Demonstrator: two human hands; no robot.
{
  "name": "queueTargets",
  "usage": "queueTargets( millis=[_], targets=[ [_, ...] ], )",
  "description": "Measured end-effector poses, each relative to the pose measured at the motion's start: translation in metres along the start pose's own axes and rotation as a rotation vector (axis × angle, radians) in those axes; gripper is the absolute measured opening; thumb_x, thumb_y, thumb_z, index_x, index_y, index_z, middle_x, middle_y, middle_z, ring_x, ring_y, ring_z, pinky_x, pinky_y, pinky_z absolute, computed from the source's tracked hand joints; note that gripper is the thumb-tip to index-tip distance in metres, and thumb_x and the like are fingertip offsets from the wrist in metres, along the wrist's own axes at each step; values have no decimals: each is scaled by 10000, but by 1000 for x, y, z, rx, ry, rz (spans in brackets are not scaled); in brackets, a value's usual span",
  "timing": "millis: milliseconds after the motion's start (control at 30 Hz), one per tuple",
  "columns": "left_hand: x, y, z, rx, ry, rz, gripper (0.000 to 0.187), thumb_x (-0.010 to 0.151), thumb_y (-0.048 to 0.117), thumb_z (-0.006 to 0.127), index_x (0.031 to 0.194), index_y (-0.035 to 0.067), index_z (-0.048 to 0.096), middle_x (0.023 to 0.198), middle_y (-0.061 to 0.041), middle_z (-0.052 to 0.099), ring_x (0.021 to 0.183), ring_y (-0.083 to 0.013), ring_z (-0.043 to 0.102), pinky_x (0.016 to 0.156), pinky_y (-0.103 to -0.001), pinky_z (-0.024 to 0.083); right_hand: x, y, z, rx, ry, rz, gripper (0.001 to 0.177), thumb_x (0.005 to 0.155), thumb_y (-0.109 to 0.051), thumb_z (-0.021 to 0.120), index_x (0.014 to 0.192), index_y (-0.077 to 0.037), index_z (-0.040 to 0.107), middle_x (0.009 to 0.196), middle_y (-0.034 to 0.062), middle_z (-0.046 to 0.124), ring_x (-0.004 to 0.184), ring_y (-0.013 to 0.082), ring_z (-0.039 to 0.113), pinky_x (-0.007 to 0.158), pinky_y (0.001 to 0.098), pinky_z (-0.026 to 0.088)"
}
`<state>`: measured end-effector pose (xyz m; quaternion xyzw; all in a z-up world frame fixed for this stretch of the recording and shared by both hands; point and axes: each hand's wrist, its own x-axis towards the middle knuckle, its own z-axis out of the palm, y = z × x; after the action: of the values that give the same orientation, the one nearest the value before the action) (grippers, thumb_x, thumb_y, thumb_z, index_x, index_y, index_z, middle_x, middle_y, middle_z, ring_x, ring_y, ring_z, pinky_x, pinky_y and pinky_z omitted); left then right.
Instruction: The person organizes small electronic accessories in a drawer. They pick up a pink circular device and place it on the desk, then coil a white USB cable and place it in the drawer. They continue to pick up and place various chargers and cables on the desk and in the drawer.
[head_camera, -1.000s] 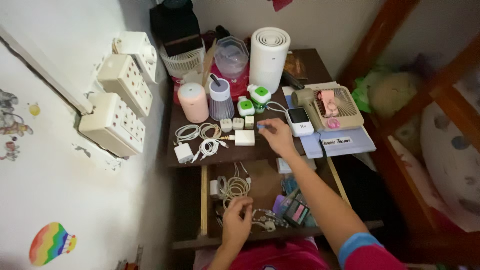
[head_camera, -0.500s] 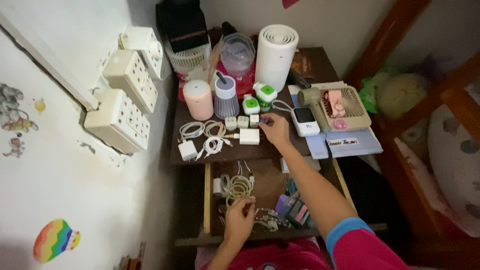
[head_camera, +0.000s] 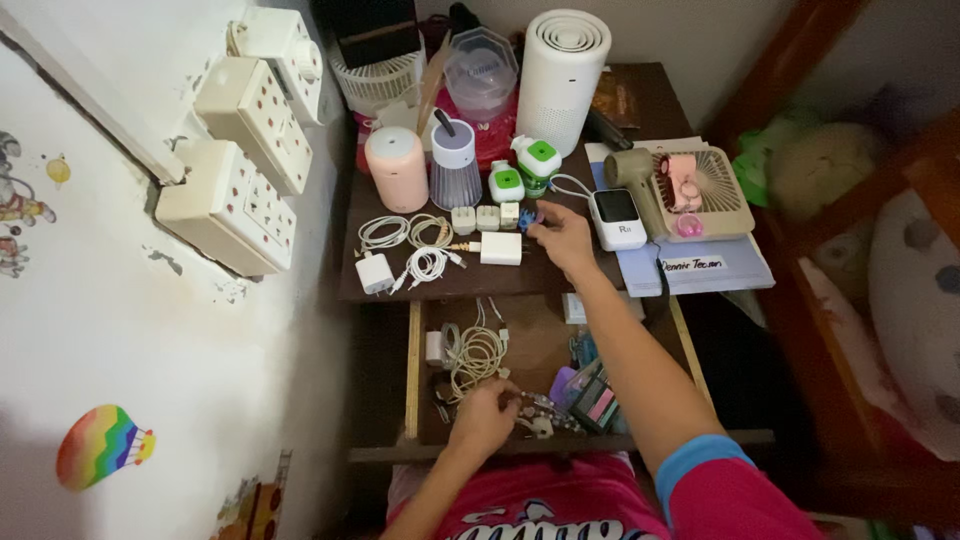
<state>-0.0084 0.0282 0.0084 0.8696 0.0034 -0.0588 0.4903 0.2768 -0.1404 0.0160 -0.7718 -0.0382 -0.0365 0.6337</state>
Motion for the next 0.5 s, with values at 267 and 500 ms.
queueTargets(
  millis=[267, 500],
  targets=[
    [20, -6, 3, 240, 89, 127, 159, 856, 88, 713, 1004, 40, 746, 1019, -179, 734, 964, -348, 710, 856, -442, 563, -28, -6, -8, 112, 51, 0, 639, 865, 17, 707, 1471, -28, 509, 1397, 119, 615, 983, 178, 736, 781, 288, 581],
    [81, -32, -17, 613, 376, 288, 290, 731, 40, 664, 966, 144, 799, 1084, -197, 731, 1008, -348, 691, 814, -472, 573, -58, -9, -30, 94, 29, 13, 592, 899, 16, 647, 1475, -40, 521, 1314, 164, 680, 993, 170, 733, 794, 283, 570]
  ],
)
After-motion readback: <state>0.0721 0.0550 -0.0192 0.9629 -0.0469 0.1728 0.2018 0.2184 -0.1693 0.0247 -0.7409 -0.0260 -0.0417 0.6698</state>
